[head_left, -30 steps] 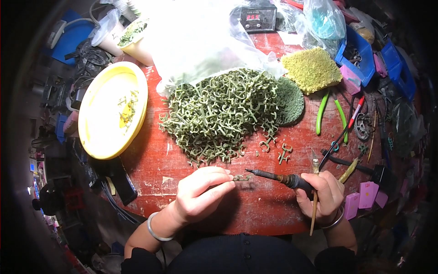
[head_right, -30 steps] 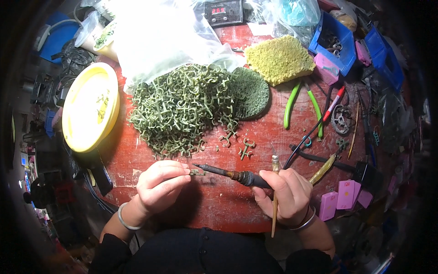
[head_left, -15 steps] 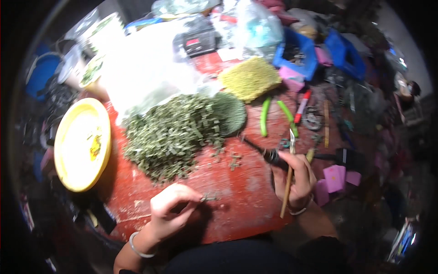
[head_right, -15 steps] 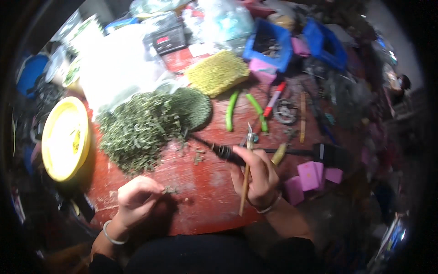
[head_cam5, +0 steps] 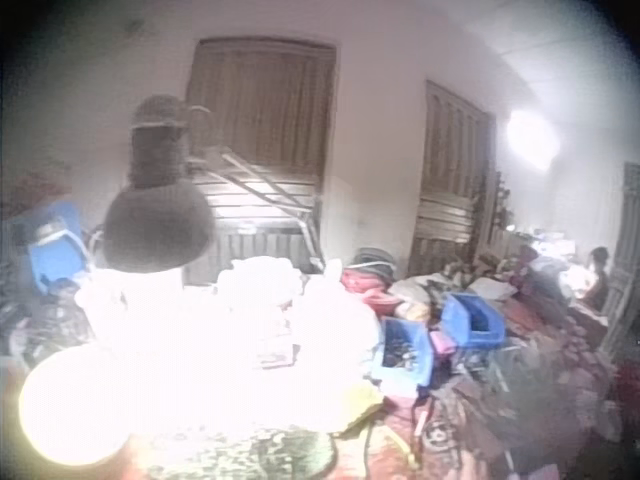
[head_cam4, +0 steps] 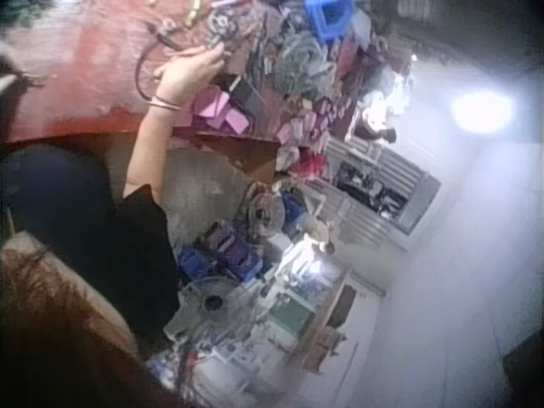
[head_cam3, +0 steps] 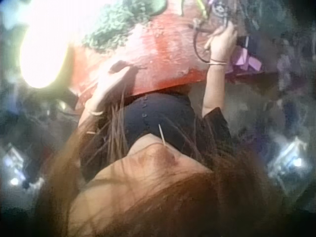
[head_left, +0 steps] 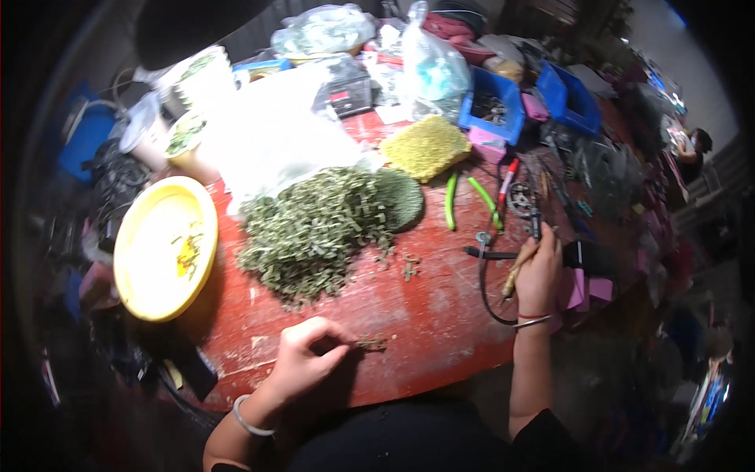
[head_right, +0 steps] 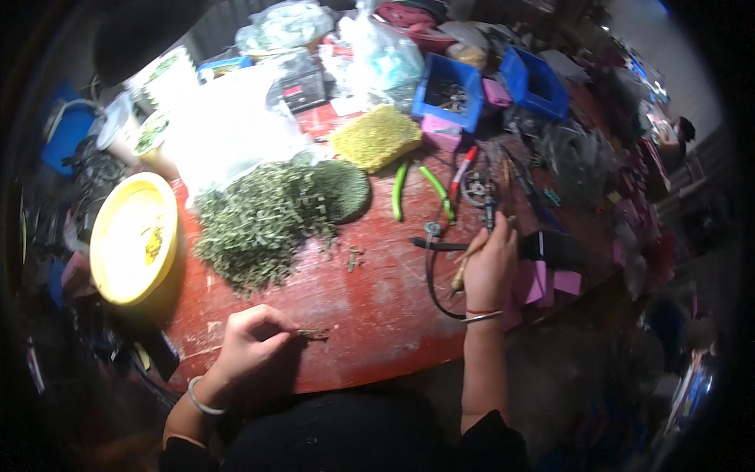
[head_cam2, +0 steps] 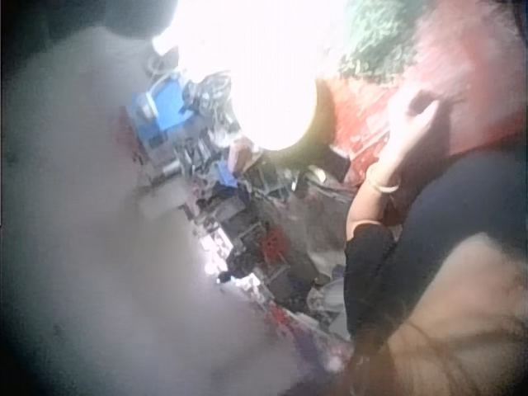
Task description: The person joins small green plastic decorative pieces using a soldering iron and applies a substance with a wooden-handled brush.
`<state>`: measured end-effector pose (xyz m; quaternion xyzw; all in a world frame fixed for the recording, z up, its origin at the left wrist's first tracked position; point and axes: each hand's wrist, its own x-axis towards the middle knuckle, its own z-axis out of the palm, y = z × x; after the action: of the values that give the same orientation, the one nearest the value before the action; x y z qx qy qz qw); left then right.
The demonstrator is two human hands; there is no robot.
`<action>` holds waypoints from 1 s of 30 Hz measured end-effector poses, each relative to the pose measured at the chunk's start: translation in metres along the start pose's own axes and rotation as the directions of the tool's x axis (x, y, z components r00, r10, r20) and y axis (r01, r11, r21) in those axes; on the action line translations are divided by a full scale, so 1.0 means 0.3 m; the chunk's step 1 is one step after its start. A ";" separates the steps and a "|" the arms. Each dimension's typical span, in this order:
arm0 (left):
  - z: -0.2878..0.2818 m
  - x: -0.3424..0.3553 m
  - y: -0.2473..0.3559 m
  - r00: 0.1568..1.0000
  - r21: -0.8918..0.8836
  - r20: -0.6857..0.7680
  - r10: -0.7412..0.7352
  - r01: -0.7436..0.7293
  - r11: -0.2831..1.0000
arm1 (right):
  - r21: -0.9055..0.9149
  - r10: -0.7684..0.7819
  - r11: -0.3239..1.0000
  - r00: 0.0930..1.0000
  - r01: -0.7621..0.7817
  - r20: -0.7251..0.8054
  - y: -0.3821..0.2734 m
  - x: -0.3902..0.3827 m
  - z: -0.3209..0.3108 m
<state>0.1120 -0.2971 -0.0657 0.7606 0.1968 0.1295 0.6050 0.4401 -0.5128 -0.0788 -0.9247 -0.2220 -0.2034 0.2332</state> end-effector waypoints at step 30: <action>-0.099 0.225 0.166 0.975 -0.357 0.178 -0.134 0.191 0.914 | 0.759 -0.469 0.648 0.820 0.066 0.329 -0.406 -0.119 0.062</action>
<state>0.1664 -0.2500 -0.0133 0.6206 0.1853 0.0560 0.7599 0.3545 -0.4177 -0.0695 -0.7320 -0.4747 0.1122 0.4756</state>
